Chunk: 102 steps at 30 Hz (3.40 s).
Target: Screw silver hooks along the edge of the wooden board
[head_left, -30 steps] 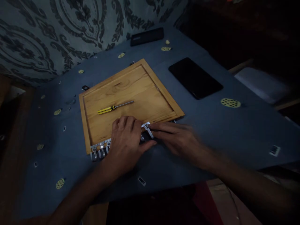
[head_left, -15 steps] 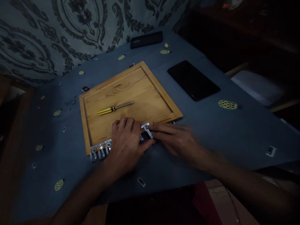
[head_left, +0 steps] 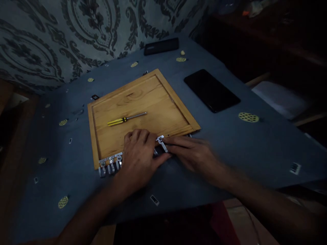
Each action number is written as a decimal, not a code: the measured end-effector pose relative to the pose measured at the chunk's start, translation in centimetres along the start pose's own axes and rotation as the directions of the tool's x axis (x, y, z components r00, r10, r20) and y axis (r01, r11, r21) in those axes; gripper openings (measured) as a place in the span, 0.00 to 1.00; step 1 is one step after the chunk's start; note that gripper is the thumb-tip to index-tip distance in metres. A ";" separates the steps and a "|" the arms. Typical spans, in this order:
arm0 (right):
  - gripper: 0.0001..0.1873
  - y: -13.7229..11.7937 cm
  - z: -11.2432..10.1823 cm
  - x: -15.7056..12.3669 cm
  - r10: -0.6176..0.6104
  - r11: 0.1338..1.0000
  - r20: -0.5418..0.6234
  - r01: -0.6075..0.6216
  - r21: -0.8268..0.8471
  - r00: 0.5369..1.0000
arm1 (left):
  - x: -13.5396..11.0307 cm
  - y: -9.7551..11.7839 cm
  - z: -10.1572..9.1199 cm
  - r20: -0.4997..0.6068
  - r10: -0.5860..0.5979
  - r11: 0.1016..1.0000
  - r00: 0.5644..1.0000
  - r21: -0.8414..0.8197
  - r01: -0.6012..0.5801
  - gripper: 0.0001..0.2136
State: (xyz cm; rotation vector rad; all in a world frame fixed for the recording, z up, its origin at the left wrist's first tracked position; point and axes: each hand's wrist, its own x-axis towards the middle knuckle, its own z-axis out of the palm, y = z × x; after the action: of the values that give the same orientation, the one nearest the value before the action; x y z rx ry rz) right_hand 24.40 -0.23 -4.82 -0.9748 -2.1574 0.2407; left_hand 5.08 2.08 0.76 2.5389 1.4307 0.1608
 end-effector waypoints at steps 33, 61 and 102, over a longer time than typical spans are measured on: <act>0.19 1.3 -0.6 13.4 0.011 0.990 0.259 -0.047 0.132 0.966 | 0.3 0.1 -0.5 0.028 -0.043 0.982 0.999 -0.181 0.047 0.25; 0.13 0.0 -2.7 5.6 0.533 0.789 -0.374 -0.286 0.544 0.759 | 0.2 0.0 -0.2 0.032 -0.019 0.997 0.999 -0.075 0.021 0.16; 0.13 -0.1 -1.3 3.4 0.422 0.872 -0.227 -0.324 0.366 0.878 | 0.4 0.1 0.0 0.040 -0.026 0.999 0.999 -0.037 0.027 0.16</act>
State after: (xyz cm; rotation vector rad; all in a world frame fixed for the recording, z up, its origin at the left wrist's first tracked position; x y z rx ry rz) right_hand 23.74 1.99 -1.96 -1.1534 -1.5750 0.5730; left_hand 5.36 2.36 0.79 2.4777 1.4324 0.1313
